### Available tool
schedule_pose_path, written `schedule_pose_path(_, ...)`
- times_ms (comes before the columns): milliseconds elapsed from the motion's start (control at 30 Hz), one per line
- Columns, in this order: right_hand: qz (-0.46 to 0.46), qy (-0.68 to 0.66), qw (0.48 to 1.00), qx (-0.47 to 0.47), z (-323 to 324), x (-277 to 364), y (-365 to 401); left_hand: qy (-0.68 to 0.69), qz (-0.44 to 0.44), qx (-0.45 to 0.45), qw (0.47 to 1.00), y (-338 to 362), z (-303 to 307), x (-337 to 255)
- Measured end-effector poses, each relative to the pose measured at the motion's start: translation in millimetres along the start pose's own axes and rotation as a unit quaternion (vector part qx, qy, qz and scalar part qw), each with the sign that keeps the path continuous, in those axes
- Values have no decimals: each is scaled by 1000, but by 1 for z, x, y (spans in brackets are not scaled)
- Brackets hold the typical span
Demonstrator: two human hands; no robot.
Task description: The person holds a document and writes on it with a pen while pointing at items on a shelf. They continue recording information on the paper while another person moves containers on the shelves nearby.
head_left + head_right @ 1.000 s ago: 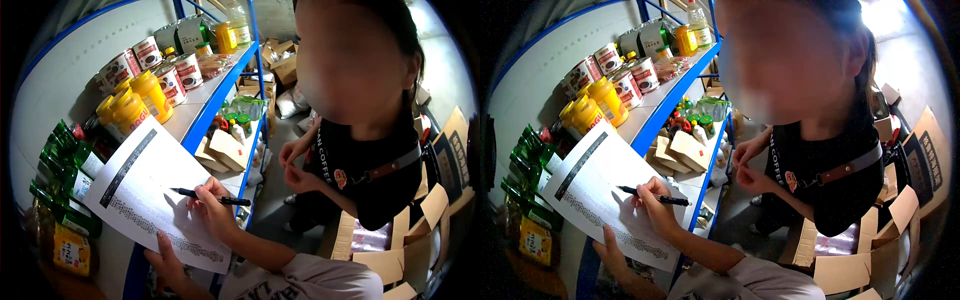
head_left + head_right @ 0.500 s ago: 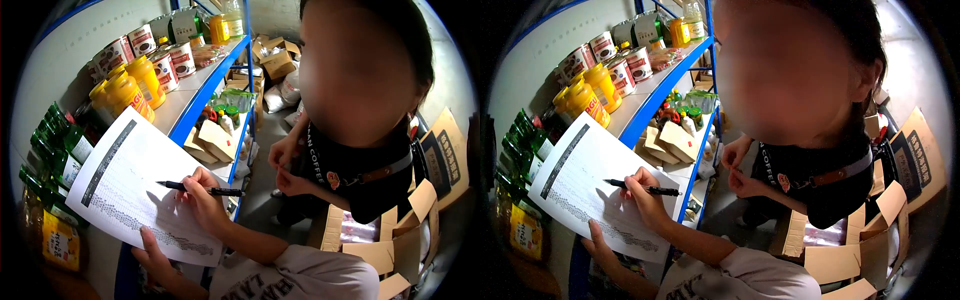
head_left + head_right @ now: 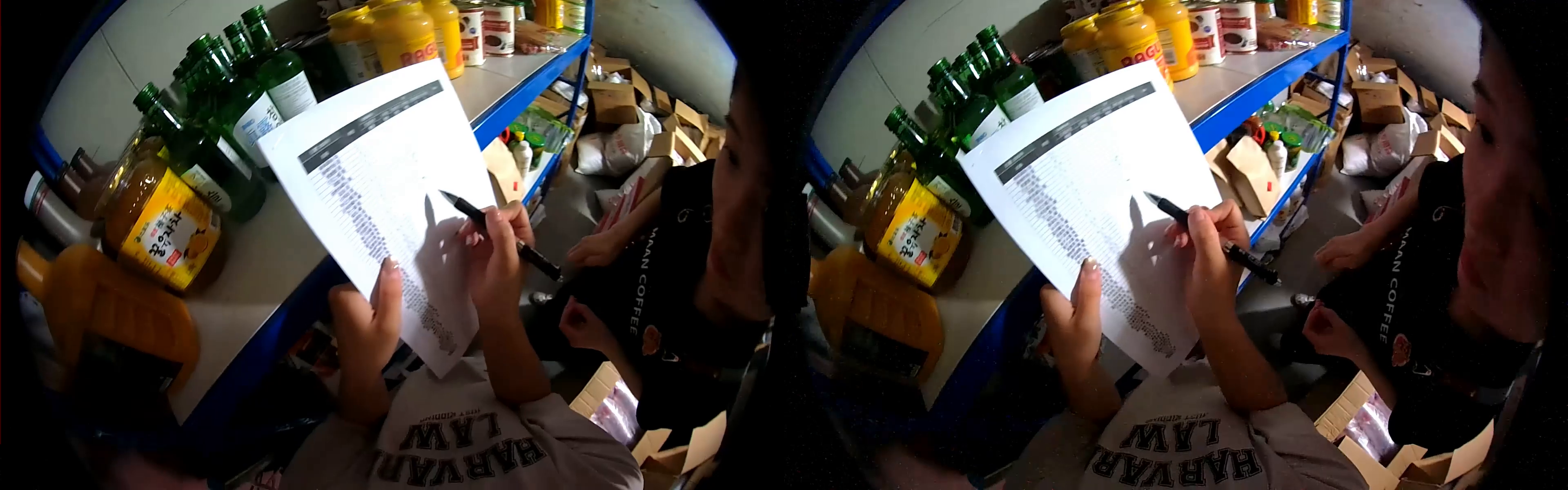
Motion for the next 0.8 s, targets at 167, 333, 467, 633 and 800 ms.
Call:
schedule_pose_path(167,-14,8,1000,16,-8,-4,-2,-3,-54,-34,998,1,0,-15)
schedule_pose_path(333,-17,4,1000,14,-10,-5,-1,-18,-39,-13,999,3,0,-14)
schedule_pose_path(467,-19,-1,1000,13,-13,-3,0,-14,-13,1,1000,2,0,-13)
schedule_pose_path(633,-22,0,1000,13,-12,-2,-1,-18,-20,-10,1000,4,1,-14)
schedule_pose_path(800,-25,10,1000,15,-12,-2,-1,-28,-19,-23,999,6,2,-9)
Point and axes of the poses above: each hand's wrist, its own y-axis away from the middle knuckle, its own z-axis out of the back of the hand, x = y × z, the point moved 10 cm from there along -y, towards the middle knuckle, and after that the axes turned 11 degrees about x, right-handed, at the moved point
